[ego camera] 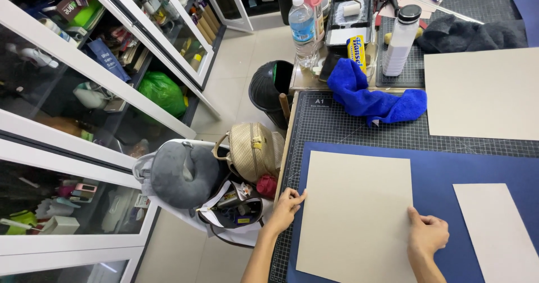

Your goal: Smoothing a blue cover material onto a board using a roller and hands to ensure a flat surface

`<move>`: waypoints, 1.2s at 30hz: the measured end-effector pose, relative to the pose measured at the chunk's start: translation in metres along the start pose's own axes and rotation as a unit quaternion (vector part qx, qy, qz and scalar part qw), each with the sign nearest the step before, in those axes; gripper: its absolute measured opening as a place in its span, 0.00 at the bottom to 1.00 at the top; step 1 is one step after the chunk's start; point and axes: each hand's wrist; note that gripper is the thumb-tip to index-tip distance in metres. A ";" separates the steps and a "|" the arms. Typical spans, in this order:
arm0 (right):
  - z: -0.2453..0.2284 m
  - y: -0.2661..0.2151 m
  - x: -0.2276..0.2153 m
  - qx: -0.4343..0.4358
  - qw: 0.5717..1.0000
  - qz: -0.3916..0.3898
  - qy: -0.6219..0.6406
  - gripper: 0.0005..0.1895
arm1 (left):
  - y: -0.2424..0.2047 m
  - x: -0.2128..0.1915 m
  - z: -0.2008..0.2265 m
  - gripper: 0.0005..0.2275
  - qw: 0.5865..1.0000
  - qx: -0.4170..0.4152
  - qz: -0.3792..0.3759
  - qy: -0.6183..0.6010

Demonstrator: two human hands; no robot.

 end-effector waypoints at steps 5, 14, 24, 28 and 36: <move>0.004 0.002 0.004 -0.023 1.000 -0.001 -0.013 0.22 | -0.003 -0.004 0.009 0.24 1.000 -0.019 -0.007 0.004; 0.003 -0.006 0.009 -0.041 0.999 0.020 -0.024 0.20 | 0.003 0.001 -0.001 0.23 0.996 0.006 -0.006 0.083; 0.015 -0.022 0.034 -0.291 0.931 0.145 -0.168 0.09 | 0.055 0.048 0.008 0.25 0.914 0.075 -0.014 0.399; 0.000 -0.027 0.038 -0.376 0.872 -0.022 -0.313 0.29 | 0.104 0.090 0.008 0.18 0.894 0.030 0.057 0.444; -0.005 -0.022 0.054 -0.313 0.836 -0.026 -0.450 0.38 | 0.148 0.102 0.077 0.38 0.815 -0.076 0.391 0.420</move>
Point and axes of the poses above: each hand's wrist, its own y-axis towards the middle knuckle, its own x-axis out of the palm, z = x × y, and after that the axes turned 11 degrees about -z, right-handed
